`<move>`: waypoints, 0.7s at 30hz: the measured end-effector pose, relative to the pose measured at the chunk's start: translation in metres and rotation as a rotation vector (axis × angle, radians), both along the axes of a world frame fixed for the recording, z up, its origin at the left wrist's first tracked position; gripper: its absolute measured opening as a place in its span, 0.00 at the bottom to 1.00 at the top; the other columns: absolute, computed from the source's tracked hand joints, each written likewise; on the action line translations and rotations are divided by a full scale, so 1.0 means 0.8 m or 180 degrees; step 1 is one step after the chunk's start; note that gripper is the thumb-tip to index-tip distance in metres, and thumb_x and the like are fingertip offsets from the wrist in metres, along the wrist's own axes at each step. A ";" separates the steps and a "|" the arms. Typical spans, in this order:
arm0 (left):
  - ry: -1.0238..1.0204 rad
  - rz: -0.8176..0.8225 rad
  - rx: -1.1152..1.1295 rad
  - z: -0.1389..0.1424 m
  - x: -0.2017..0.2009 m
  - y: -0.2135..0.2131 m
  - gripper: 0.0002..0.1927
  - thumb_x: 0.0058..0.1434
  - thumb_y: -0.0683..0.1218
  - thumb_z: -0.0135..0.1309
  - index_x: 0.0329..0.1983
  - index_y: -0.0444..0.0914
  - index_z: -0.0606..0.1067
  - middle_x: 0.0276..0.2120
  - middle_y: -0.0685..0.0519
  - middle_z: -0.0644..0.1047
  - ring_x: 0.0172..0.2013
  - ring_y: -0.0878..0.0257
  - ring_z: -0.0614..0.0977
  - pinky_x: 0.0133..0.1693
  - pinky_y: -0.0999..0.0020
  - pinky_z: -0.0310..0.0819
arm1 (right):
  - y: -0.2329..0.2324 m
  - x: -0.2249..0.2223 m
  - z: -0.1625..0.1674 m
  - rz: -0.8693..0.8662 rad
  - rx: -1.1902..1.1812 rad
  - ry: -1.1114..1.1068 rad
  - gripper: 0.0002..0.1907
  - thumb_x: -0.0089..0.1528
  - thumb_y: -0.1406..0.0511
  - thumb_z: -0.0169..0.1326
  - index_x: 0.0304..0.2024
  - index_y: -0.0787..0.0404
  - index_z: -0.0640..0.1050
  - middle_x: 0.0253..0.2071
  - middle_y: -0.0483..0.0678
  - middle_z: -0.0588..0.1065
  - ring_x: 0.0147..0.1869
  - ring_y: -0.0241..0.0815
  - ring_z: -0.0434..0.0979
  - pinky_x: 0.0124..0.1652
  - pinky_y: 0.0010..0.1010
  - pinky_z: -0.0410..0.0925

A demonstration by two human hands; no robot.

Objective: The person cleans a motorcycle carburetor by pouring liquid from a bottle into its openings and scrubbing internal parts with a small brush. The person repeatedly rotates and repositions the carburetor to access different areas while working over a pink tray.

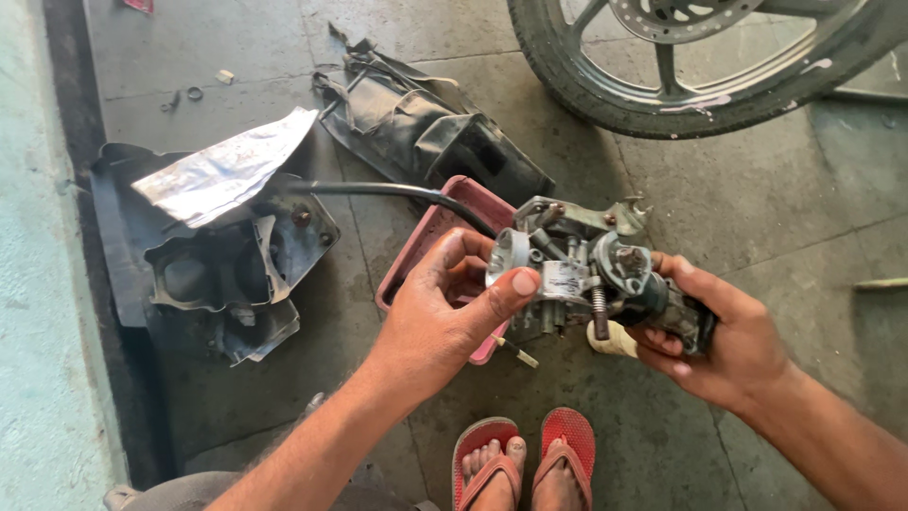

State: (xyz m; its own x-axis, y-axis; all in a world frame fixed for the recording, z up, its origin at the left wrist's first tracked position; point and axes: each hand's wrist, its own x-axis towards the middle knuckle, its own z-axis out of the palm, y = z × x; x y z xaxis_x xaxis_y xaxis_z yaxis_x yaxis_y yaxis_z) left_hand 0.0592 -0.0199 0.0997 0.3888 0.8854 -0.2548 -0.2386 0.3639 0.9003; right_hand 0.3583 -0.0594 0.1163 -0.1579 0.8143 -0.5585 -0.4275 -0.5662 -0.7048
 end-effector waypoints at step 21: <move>-0.0245 -0.0256 -0.1404 -0.001 0.006 -0.002 0.34 0.57 0.70 0.50 0.47 0.36 0.72 0.30 0.47 0.83 0.25 0.60 0.86 0.30 0.65 0.82 | -0.017 0.011 0.007 0.0533 0.0068 0.0583 0.34 0.70 0.42 0.39 0.58 0.65 0.68 0.29 0.54 0.70 0.24 0.41 0.65 0.20 0.31 0.62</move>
